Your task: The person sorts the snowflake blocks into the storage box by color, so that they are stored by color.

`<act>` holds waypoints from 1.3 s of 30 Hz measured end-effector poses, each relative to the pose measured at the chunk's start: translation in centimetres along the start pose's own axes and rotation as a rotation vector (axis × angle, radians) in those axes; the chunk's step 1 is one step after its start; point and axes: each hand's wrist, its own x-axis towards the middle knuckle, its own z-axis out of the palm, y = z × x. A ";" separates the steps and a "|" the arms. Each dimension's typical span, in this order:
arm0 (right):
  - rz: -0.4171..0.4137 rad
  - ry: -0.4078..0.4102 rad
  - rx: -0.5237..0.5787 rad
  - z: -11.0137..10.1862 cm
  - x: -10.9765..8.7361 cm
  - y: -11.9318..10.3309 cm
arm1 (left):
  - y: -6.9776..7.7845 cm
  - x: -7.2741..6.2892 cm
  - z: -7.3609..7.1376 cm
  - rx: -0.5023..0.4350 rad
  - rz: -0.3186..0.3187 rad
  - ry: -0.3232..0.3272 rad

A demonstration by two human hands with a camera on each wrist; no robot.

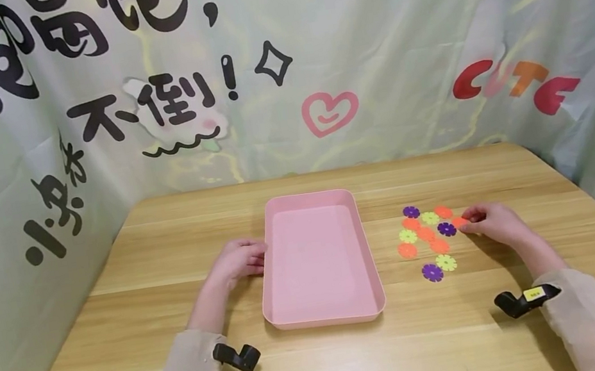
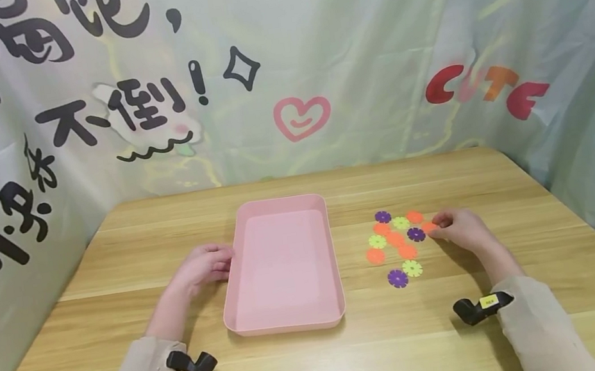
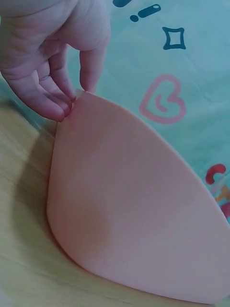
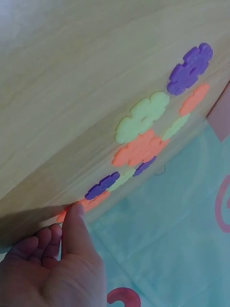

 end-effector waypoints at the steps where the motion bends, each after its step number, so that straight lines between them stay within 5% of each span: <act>1: 0.002 0.002 -0.001 0.0 0.0 0.0 | 0.0 0.0 0.0 0.000 -0.003 -0.007; 18: 0.065 0.033 0.126 -0.7 0.7 -1.4 | 0.1 -0.1 0.1 -0.073 -0.012 -0.009; 29: -0.015 -0.025 0.318 0.3 3.0 -8.8 | -0.1 0.1 0.0 -0.085 -0.023 0.005; 39: -0.074 -0.085 0.498 3.7 6.8 -16.7 | -0.2 0.1 -0.2 -0.076 -0.019 0.002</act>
